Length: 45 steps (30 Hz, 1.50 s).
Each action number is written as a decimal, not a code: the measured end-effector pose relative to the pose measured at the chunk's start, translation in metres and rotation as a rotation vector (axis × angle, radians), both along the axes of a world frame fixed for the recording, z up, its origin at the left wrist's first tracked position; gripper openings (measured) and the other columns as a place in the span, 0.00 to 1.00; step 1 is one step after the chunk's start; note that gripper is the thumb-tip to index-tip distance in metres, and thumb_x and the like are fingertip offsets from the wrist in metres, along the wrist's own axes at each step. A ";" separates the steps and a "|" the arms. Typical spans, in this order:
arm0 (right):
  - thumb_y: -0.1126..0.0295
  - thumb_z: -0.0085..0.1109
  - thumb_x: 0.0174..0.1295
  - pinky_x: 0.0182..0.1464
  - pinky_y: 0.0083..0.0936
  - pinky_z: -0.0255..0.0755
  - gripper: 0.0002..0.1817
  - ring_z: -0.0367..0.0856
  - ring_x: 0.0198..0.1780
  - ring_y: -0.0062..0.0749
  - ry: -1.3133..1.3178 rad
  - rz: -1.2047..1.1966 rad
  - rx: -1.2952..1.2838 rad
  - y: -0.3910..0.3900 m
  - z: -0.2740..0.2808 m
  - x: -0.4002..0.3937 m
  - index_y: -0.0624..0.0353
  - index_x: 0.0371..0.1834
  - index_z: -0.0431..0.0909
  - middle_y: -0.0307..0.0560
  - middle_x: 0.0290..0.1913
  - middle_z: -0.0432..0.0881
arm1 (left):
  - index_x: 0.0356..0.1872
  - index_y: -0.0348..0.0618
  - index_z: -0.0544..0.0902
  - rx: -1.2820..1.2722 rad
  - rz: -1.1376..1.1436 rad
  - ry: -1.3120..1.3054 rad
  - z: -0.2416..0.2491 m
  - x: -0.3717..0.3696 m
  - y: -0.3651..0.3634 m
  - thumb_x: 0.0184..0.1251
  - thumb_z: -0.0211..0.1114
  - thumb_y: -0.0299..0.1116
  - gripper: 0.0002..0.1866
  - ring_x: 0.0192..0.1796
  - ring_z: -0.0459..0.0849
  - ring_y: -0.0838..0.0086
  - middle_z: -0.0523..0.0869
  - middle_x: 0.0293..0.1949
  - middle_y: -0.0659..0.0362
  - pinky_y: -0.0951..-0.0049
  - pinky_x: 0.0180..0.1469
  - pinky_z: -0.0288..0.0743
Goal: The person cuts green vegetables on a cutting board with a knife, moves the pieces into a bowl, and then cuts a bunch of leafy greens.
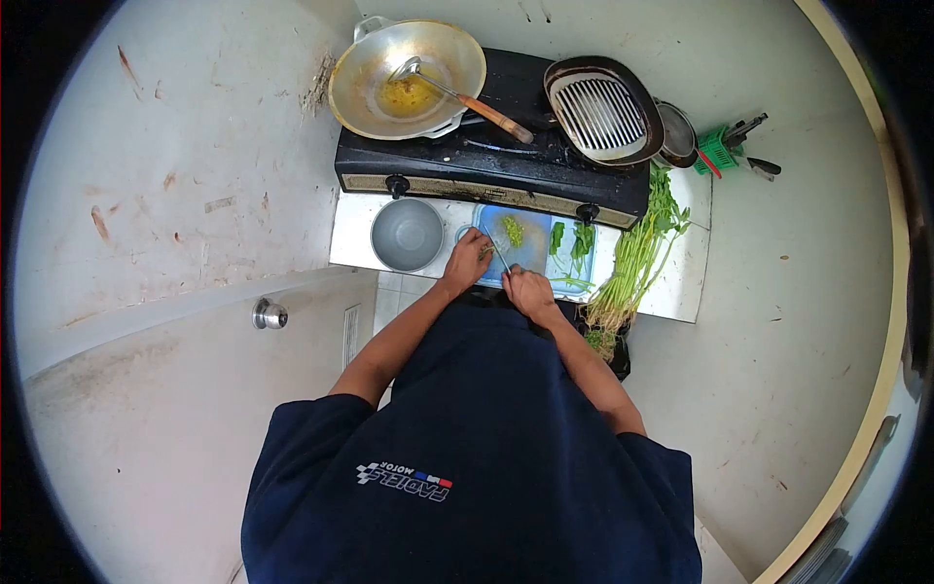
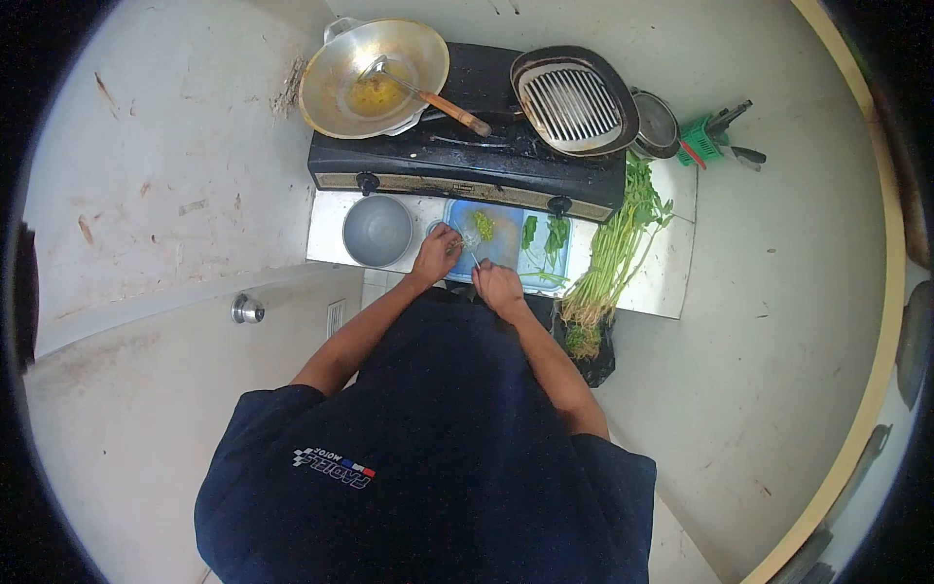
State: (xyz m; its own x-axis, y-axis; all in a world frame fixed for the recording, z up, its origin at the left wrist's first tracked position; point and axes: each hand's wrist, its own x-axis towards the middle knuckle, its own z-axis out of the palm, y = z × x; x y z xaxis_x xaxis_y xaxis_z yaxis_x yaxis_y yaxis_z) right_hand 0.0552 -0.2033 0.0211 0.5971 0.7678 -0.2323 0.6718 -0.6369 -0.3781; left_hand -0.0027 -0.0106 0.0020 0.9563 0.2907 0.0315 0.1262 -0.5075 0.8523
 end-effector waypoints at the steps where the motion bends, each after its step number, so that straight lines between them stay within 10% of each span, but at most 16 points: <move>1: 0.55 0.49 0.78 0.36 0.48 0.83 0.22 0.89 0.31 0.59 -0.001 0.008 0.011 -0.004 0.000 0.000 0.66 0.40 0.79 0.63 0.26 0.86 | 0.39 0.35 0.83 0.002 0.000 0.010 0.001 0.000 0.000 0.62 0.68 0.23 0.06 0.45 0.83 0.46 0.79 0.41 0.46 0.52 0.51 0.79; 45: 0.54 0.48 0.79 0.41 0.53 0.82 0.23 0.88 0.35 0.65 0.088 -0.077 -0.035 0.006 0.012 -0.003 0.67 0.45 0.80 0.68 0.30 0.87 | 0.41 0.34 0.84 -0.070 0.004 -0.010 -0.011 0.000 0.001 0.61 0.68 0.22 0.08 0.44 0.84 0.48 0.79 0.41 0.46 0.55 0.49 0.79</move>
